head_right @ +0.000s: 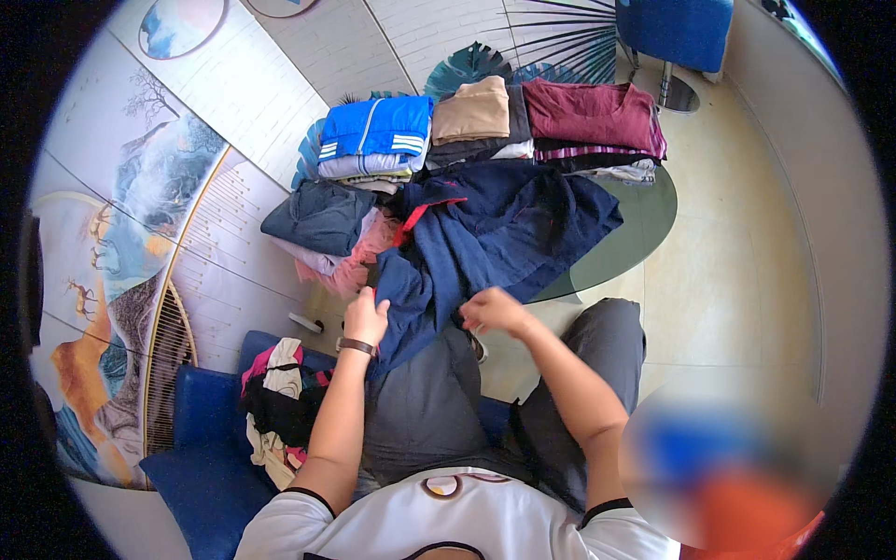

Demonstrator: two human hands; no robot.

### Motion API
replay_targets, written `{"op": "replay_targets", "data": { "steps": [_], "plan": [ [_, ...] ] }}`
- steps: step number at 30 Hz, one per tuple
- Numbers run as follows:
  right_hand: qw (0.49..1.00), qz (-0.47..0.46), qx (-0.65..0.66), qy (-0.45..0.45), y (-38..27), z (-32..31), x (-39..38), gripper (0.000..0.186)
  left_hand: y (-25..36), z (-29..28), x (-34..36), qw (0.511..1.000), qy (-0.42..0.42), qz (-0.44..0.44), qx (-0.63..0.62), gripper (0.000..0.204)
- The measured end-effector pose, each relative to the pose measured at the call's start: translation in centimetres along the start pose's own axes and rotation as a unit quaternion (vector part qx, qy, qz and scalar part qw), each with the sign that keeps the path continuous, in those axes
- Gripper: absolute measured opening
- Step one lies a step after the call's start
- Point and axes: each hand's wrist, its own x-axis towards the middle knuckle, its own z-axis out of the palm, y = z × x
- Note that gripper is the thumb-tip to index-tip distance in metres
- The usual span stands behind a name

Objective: The person folds several garments on a glass table, including a dark blue jacket and a black shirt. They smooth, fold, and stack the items one by one, then place the folded pieces into a blue bag.

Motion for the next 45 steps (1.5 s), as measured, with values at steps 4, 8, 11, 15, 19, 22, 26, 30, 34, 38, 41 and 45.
{"op": "replay_targets", "data": {
  "steps": [4,8,11,15,19,22,26,30,34,38,41,45],
  "plan": [
    [0.979,-0.080,-0.095,-0.163,-2.0,5.6,-0.5,0.076,0.6,-3.3,4.8,0.778,-0.097,-0.107,-0.612,0.032],
    [0.973,-0.128,0.152,-0.117,-3.5,9.0,-0.9,0.118,6.7,-6.8,8.7,0.605,-0.093,-0.194,-0.766,0.030],
    [0.960,-0.175,0.216,-0.030,-4.3,10.6,-0.6,0.118,10.9,-7.4,9.7,0.522,-0.098,-0.175,-0.829,0.031],
    [0.930,-0.206,0.289,0.097,-5.3,10.5,0.7,0.111,17.4,-9.0,8.6,0.492,-0.098,-0.140,-0.854,0.025],
    [0.888,-0.207,0.334,0.238,-9.0,5.3,-0.5,0.027,19.1,-9.5,9.5,0.480,-0.030,-0.084,-0.873,0.016],
    [0.816,-0.374,0.281,0.339,-11.3,-1.7,-3.7,0.007,18.2,-11.9,9.9,0.467,0.009,-0.046,-0.883,0.012],
    [0.823,-0.387,0.180,0.374,-13.6,-5.2,-9.3,0.003,11.5,-8.1,12.6,0.578,0.141,0.061,-0.801,0.023],
    [0.881,-0.283,-0.208,0.318,-4.1,-3.5,-2.4,0.035,0.2,3.8,17.9,0.662,0.156,-0.145,-0.719,0.029],
    [0.879,-0.112,-0.389,0.251,1.1,4.2,0.7,0.053,-4.0,11.4,12.5,0.915,0.250,-0.029,-0.315,0.073],
    [0.840,-0.091,-0.414,0.340,2.9,3.0,0.5,0.037,6.4,10.8,2.6,0.953,0.214,0.213,0.024,0.068],
    [0.765,-0.144,-0.412,0.474,1.3,2.2,0.9,0.029,4.0,12.3,2.5,0.953,0.188,0.235,0.024,0.055],
    [0.639,-0.083,-0.496,0.582,-0.9,-1.4,-2.1,0.057,7.7,10.5,3.9,0.931,0.125,0.340,0.053,0.059]
  ]
}}
